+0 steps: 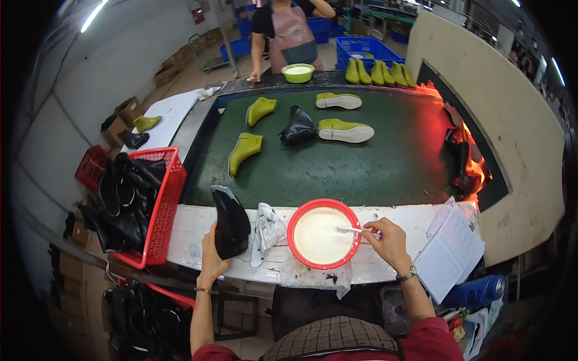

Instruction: The person applies a white adhesive substance to the interior edges of black boots using a small brush. They pick up boots from a red basket, coat the rim, and place them on a green conveyor belt. The process is repeated for multiple boots throughout the clip.

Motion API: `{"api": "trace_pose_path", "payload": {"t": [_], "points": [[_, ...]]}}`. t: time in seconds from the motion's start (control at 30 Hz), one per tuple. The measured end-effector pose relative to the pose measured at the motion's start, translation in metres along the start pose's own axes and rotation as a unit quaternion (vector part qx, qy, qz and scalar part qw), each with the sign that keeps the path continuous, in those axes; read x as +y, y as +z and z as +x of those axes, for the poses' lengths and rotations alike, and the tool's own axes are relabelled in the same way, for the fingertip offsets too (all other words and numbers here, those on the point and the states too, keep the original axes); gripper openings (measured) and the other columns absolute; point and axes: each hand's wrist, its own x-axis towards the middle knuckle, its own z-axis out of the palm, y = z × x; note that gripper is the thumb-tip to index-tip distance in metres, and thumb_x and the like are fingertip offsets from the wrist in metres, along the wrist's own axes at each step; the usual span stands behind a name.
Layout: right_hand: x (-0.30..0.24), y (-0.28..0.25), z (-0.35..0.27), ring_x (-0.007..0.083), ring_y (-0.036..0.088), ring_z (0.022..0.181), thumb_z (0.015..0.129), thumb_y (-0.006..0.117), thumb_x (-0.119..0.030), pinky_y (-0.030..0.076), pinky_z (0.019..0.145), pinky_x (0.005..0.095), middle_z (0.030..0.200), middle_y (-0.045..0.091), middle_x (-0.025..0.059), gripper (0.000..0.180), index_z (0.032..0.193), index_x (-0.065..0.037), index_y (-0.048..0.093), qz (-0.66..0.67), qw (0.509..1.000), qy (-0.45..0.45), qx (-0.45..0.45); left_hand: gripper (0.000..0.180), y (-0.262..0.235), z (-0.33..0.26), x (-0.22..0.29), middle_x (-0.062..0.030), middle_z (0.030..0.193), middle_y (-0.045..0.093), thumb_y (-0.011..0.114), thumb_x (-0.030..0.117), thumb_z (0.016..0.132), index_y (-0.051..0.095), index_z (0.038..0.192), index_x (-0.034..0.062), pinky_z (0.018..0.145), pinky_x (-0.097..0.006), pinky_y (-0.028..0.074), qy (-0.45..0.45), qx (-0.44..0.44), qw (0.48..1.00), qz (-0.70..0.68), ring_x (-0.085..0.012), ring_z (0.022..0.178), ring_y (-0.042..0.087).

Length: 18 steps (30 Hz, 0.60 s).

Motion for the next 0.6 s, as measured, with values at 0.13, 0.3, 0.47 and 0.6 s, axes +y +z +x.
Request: {"api": "trace_pose_path", "payload": {"t": [0.13, 0.3, 0.47, 0.6], "points": [[0.042, 0.013, -0.011, 0.0259, 0.069, 0.078, 0.087, 0.077, -0.032, 0.054, 0.071, 0.0402, 0.083, 0.070, 0.0090, 0.022, 0.092, -0.010, 0.079, 0.096, 0.991, -0.059, 0.073, 0.088, 0.014, 0.014, 0.036, -0.0197, 0.150, 0.044, 0.073, 0.000, 0.073, 0.034, 0.153, -0.0008, 0.118, -0.041, 0.032, -0.020, 0.058, 0.969, -0.239, -0.0326, 0.140, 0.043], [0.070, 0.067, 0.004, 0.0242, 0.065, 0.066, 0.090, 0.074, -0.024, 0.050, 0.063, 0.0375, 0.074, 0.068, 0.0131, 0.025, 0.078, -0.001, 0.072, 0.238, 0.955, -0.113, 0.133, 0.094, 0.055, 0.041, 0.076, -0.0188, 0.156, 0.038, 0.073, 0.002, 0.074, 0.029, 0.157, 0.0009, 0.121, -0.041, 0.026, 0.094, 0.177, 0.968, -0.148, -0.0314, 0.145, 0.037], [0.076, 0.088, -0.026, 0.0175, 0.058, 0.075, 0.096, 0.067, -0.035, 0.037, 0.083, 0.0374, 0.074, 0.062, -0.0004, 0.027, 0.080, -0.013, 0.071, 0.143, 0.968, -0.032, 0.203, 0.095, 0.093, 0.053, 0.129, -0.0188, 0.157, 0.037, 0.074, 0.003, 0.074, 0.028, 0.157, 0.0012, 0.122, -0.041, 0.025, 0.121, 0.161, 0.963, -0.180, -0.0318, 0.146, 0.036], [0.078, 0.087, -0.031, 0.0174, 0.056, 0.076, 0.097, 0.066, -0.038, 0.036, 0.084, 0.0372, 0.075, 0.061, -0.0022, 0.027, 0.085, -0.015, 0.072, 0.120, 0.973, -0.029, 0.192, 0.095, 0.100, 0.056, 0.140, -0.0188, 0.159, 0.035, 0.074, 0.004, 0.075, 0.028, 0.158, 0.0014, 0.122, -0.042, 0.024, 0.119, 0.153, 0.962, -0.192, -0.0320, 0.147, 0.035]]}}
